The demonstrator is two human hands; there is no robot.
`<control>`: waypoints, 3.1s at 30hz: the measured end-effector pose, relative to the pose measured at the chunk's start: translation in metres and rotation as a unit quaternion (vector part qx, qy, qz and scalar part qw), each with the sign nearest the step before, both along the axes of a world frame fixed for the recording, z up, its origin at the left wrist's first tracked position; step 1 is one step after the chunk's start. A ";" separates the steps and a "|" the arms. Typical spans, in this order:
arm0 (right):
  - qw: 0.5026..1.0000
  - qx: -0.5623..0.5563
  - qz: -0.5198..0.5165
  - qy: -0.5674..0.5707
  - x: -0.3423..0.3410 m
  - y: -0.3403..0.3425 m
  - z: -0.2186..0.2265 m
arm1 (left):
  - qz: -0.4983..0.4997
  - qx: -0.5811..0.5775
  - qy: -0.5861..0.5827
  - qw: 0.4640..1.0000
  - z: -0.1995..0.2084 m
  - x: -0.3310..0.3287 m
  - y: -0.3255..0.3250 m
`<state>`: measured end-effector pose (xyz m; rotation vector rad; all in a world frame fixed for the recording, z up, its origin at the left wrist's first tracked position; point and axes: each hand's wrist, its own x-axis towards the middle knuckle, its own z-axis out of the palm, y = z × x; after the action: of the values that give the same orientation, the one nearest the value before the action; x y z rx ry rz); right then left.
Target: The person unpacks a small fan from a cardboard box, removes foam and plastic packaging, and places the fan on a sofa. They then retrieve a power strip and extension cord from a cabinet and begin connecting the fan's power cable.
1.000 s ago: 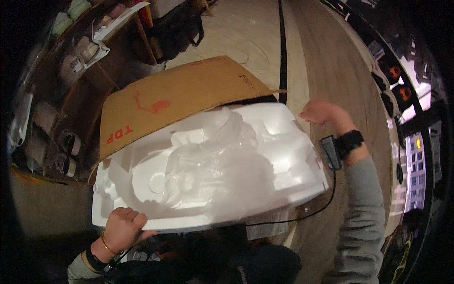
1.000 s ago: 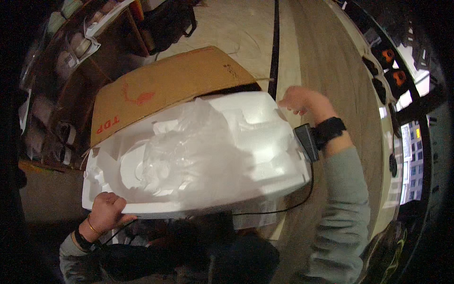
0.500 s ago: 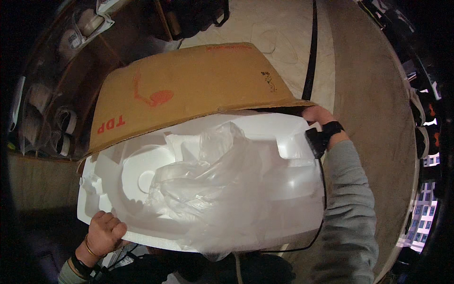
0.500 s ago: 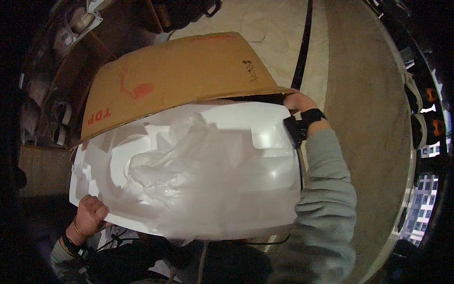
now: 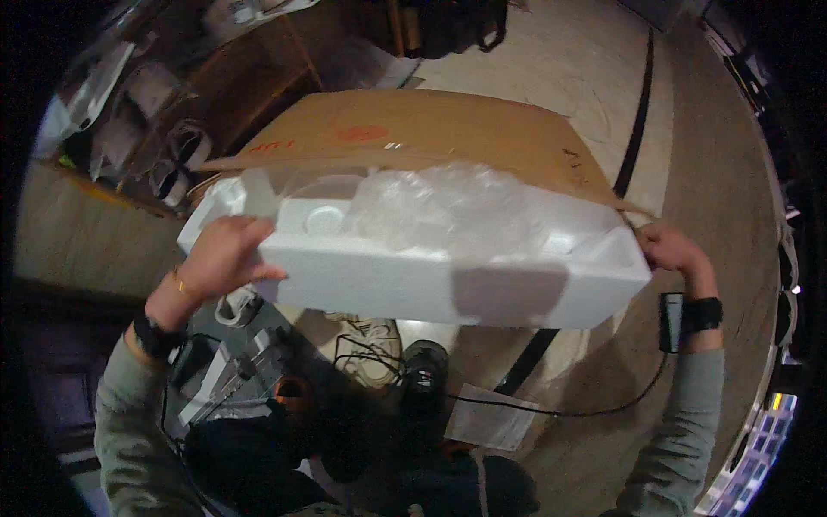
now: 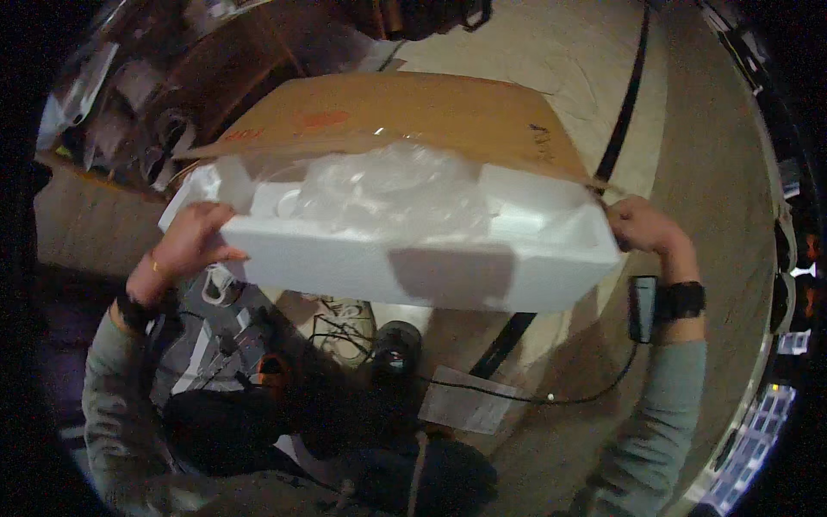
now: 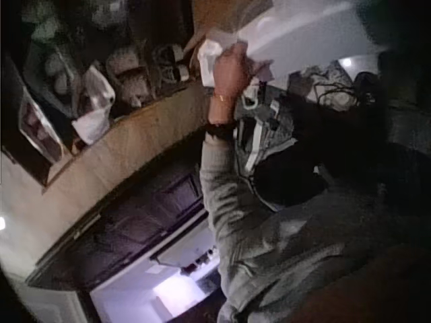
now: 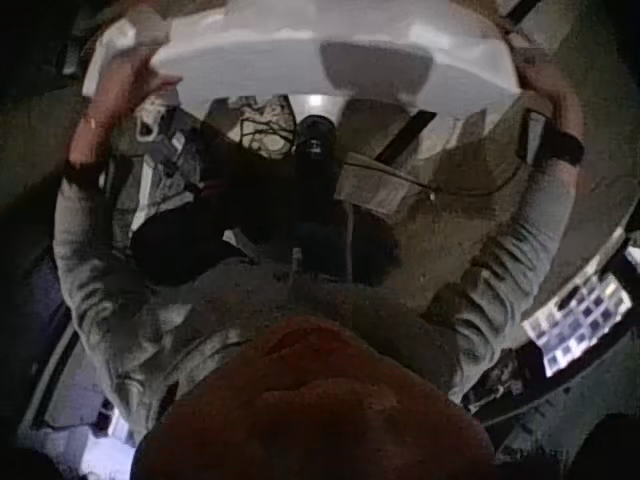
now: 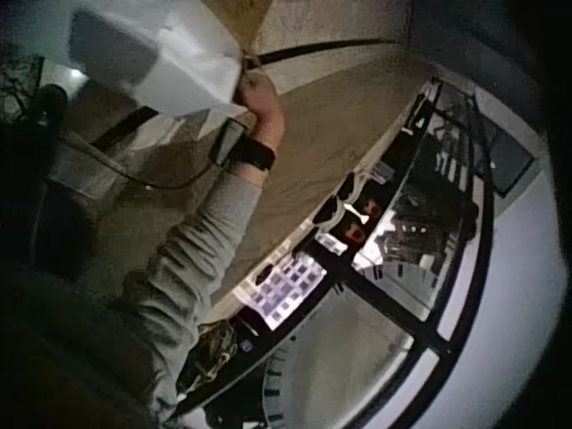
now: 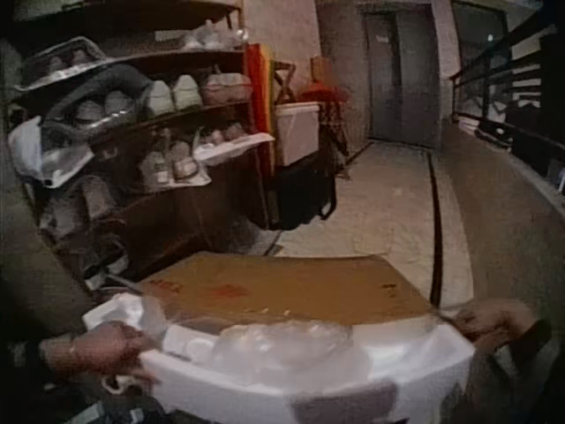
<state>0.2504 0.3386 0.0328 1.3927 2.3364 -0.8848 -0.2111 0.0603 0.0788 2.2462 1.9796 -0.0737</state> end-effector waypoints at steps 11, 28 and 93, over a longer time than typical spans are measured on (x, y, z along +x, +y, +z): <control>0.920 0.030 -0.314 0.233 0.077 0.035 0.098 | -0.060 0.288 0.156 0.943 0.037 -0.021 0.146; 0.832 0.496 -0.058 -0.240 0.008 -0.062 0.008 | 0.035 0.249 -0.119 0.960 -0.051 -0.012 0.166; 0.976 -0.066 -0.048 -0.200 -0.019 -0.315 -0.263 | 0.083 -0.244 -0.318 0.913 -0.187 -0.068 0.013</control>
<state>0.2319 0.0235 -0.2305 1.4788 1.8923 -0.6914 -0.2786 0.0735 -0.1078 1.5207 1.5603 0.1482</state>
